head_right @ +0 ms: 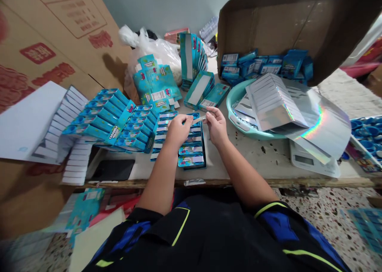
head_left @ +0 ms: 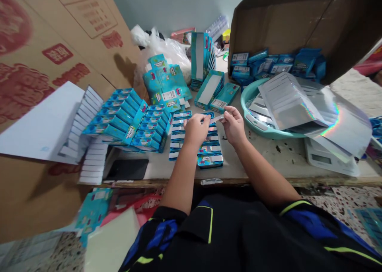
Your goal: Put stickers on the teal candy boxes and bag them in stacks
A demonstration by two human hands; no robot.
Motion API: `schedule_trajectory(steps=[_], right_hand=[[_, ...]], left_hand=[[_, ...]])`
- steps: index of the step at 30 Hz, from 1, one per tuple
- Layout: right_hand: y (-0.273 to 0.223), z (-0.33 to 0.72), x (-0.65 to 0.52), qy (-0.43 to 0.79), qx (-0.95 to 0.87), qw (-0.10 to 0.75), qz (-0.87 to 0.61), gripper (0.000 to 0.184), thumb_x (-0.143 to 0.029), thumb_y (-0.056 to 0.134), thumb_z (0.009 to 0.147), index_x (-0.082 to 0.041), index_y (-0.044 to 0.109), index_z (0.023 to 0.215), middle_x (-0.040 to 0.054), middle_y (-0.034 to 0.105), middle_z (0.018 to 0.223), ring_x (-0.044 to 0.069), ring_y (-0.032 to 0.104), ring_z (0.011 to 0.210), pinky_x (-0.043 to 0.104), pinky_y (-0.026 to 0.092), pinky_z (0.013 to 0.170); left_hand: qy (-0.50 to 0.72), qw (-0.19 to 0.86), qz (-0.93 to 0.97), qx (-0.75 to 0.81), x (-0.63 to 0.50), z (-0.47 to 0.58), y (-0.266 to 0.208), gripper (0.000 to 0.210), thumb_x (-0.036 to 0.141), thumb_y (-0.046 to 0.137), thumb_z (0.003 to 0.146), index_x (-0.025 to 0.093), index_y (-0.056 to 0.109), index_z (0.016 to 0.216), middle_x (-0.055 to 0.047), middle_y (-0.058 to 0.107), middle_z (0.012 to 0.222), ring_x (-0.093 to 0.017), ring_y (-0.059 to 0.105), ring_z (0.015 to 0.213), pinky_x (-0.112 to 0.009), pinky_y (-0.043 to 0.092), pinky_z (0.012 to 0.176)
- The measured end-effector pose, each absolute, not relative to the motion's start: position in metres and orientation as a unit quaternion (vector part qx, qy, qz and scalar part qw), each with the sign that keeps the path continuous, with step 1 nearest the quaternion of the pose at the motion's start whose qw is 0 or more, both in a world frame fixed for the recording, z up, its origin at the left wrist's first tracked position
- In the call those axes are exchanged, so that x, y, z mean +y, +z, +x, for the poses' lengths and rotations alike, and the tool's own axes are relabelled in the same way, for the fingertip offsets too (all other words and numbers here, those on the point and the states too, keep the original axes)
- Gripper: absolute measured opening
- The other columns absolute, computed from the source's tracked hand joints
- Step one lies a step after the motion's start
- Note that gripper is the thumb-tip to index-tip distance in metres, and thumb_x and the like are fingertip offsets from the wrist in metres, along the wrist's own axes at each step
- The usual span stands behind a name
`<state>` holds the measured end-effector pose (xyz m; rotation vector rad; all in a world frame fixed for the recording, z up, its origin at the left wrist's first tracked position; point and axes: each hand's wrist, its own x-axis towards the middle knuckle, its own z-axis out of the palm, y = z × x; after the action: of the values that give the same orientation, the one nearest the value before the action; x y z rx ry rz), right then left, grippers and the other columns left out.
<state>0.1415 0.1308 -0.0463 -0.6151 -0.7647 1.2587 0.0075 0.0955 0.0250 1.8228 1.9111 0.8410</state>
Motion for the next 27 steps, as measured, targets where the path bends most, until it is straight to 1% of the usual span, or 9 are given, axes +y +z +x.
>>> schedule_trajectory(steps=[4, 8, 10, 14, 18, 20, 21, 24, 27], right_hand=[[-0.0476, 0.1413, 0.1314, 0.548, -0.355, 0.696, -0.298, 0.023, -0.035, 0.075, 0.075, -0.027, 0.068, 0.096, -0.0065, 0.053, 0.064, 0.012, 0.052, 0.060, 0.028, 0.049, 0.065], [-0.0489, 0.1411, 0.1324, 0.515, -0.388, 0.693, -0.322, 0.019, -0.034, 0.071, 0.077, -0.026, 0.067, 0.094, -0.0061, 0.053, 0.063, 0.013, 0.054, 0.060, 0.029, 0.047, 0.063], [-0.0491, 0.1405, 0.1318, 0.495, -0.400, 0.696, -0.333, 0.018, -0.032, 0.069, 0.076, -0.025, 0.066, 0.092, -0.0058, 0.056, 0.064, 0.012, 0.054, 0.059, 0.029, 0.046, 0.061], [-0.0496, 0.1385, 0.1292, 0.470, -0.414, 0.695, -0.353, 0.016, -0.029, 0.066, 0.074, -0.024, 0.065, 0.089, -0.0049, 0.060, 0.068, 0.011, 0.055, 0.057, 0.029, 0.047, 0.061], [-0.0498, 0.1377, 0.1266, 0.460, -0.419, 0.683, -0.383, 0.015, -0.029, 0.063, 0.075, -0.024, 0.064, 0.089, -0.0041, 0.063, 0.070, 0.012, 0.057, 0.060, 0.029, 0.050, 0.063], [-0.0490, 0.1378, 0.1257, 0.453, -0.423, 0.681, -0.391, 0.015, -0.029, 0.062, 0.075, -0.024, 0.065, 0.089, -0.0041, 0.063, 0.070, 0.012, 0.057, 0.061, 0.029, 0.051, 0.063], [-0.0484, 0.1379, 0.1253, 0.449, -0.424, 0.682, -0.392, 0.014, -0.029, 0.062, 0.075, -0.024, 0.065, 0.088, -0.0042, 0.063, 0.070, 0.012, 0.057, 0.060, 0.029, 0.051, 0.063], [-0.0469, 0.1373, 0.1249, 0.444, -0.425, 0.684, -0.392, 0.014, -0.031, 0.062, 0.074, -0.024, 0.066, 0.086, -0.0043, 0.063, 0.067, 0.012, 0.057, 0.058, 0.029, 0.049, 0.059], [-0.0474, 0.1356, 0.1262, 0.452, -0.426, 0.676, -0.396, 0.015, -0.032, 0.061, 0.073, -0.023, 0.066, 0.085, -0.0038, 0.064, 0.066, 0.013, 0.057, 0.056, 0.029, 0.048, 0.057]], left_hand=[[0.312, 0.168, 0.639, 0.683, 0.0969, 0.0061, 0.0261, 0.037, 0.041, 0.046, 0.106, 0.021, 0.070, 0.084, -0.008, 0.076, 0.113, -0.026, 0.066, 0.115, -0.049, 0.033, 0.120], [0.308, 0.199, 0.629, 0.685, 0.0980, 0.0066, 0.0267, 0.028, 0.040, 0.054, 0.103, 0.022, 0.069, 0.087, -0.007, 0.076, 0.116, -0.027, 0.064, 0.119, -0.050, 0.030, 0.120], [0.311, 0.201, 0.617, 0.695, 0.0976, 0.0070, 0.0270, 0.024, 0.038, 0.056, 0.101, 0.023, 0.068, 0.085, -0.006, 0.077, 0.108, -0.027, 0.065, 0.116, -0.050, 0.032, 0.119], [0.349, 0.216, 0.596, 0.690, 0.0963, 0.0071, 0.0264, 0.026, 0.039, 0.058, 0.099, 0.021, 0.065, 0.081, -0.004, 0.074, 0.086, -0.022, 0.068, 0.090, -0.041, 0.047, 0.102], [0.392, 0.233, 0.589, 0.667, 0.0951, 0.0076, 0.0234, 0.024, 0.037, 0.062, 0.096, 0.020, 0.064, 0.079, -0.003, 0.071, 0.080, -0.019, 0.067, 0.079, -0.033, 0.052, 0.083], [0.419, 0.255, 0.574, 0.655, 0.0939, 0.0081, 0.0226, 0.012, 0.033, 0.064, 0.095, 0.021, 0.066, 0.093, -0.001, 0.071, 0.078, -0.018, 0.067, 0.074, -0.032, 0.052, 0.075], [0.427, 0.267, 0.567, 0.651, 0.0933, 0.0082, 0.0226, 0.012, 0.030, 0.065, 0.094, 0.023, 0.065, 0.104, 0.001, 0.070, 0.076, -0.017, 0.067, 0.072, -0.031, 0.053, 0.074], [0.405, 0.251, 0.573, 0.667, 0.0924, 0.0081, 0.0235, 0.033, 0.025, 0.067, 0.092, 0.027, 0.058, 0.124, 0.004, 0.070, 0.073, -0.018, 0.070, 0.073, -0.035, 0.053, 0.084], [0.347, 0.169, 0.592, 0.707, 0.0950, 0.0079, 0.0245, 0.027, 0.027, 0.069, 0.093, 0.027, 0.059, 0.118, 0.002, 0.074, 0.080, -0.022, 0.073, 0.092, -0.046, 0.043, 0.108]])
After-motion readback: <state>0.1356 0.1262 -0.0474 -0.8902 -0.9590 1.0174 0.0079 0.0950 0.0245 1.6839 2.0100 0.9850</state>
